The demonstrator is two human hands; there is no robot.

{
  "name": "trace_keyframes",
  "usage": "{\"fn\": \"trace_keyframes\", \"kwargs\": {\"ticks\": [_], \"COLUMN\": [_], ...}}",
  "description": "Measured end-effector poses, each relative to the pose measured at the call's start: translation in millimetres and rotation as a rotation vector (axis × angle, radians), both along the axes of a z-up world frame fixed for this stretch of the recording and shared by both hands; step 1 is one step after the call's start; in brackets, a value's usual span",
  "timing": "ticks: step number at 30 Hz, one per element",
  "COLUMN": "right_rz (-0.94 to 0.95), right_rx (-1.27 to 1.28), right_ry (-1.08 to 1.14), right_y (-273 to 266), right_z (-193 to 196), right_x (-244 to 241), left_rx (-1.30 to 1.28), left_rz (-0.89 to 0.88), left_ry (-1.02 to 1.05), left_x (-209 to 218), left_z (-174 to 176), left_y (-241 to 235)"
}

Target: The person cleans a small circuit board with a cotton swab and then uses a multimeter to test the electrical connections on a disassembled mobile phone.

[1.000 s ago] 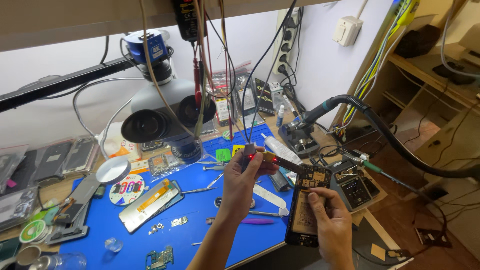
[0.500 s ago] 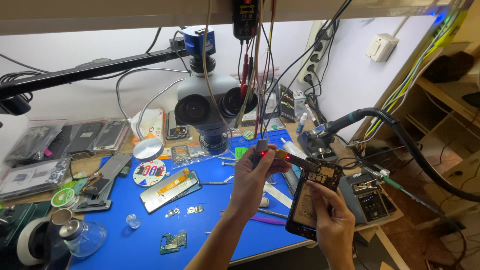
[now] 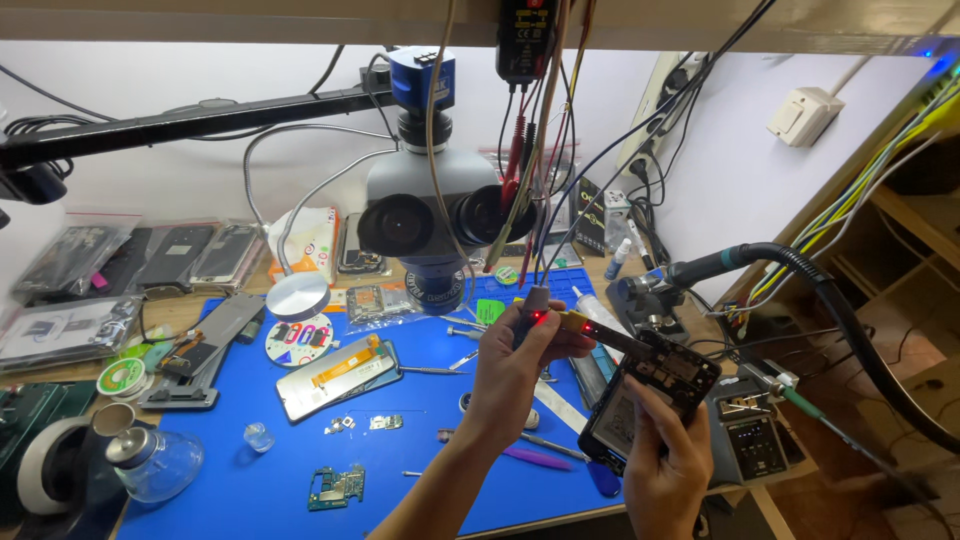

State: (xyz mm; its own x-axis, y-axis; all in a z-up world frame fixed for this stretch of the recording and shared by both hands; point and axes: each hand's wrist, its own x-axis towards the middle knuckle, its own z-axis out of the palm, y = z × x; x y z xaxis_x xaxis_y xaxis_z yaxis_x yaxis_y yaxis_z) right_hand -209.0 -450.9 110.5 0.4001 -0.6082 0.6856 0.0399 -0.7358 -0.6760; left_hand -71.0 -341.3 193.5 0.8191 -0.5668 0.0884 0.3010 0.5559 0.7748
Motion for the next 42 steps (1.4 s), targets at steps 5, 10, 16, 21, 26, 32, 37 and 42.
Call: {"fn": "trace_keyframes", "kwargs": {"ticks": [5,10,16,21,26,32,37,42], "right_rz": [-0.012,-0.005,0.152,0.205,0.259,0.264,0.216,0.14], "right_rx": [0.124,0.579,0.859,0.864,0.792,0.749,0.651,0.261], "right_ry": [0.011,0.076,0.132,0.209,0.28,0.254,0.278,0.229], "right_y": [-3,-4,-10,-8,-5,2,9,14], "right_z": [0,25,30,13,10,8,13,5], "right_x": [-1,0,0,-4,-5,5,7,9], "left_rx": [-0.005,0.017,0.097,0.053,0.182,0.351,0.382,0.481], "left_rz": [0.007,0.032,0.119,-0.049,0.022,0.123,0.161,0.277], "left_ry": [0.018,-0.025,-0.078,-0.088,-0.259,-0.447,-0.514,-0.592], "left_x": [-2,-2,-5,-3,-4,-12,-15,-15], "left_z": [-2,-3,-13,-27,-31,-24,-25,-33], "left_y": [-5,-9,-5,6,10,12,12,8]}}
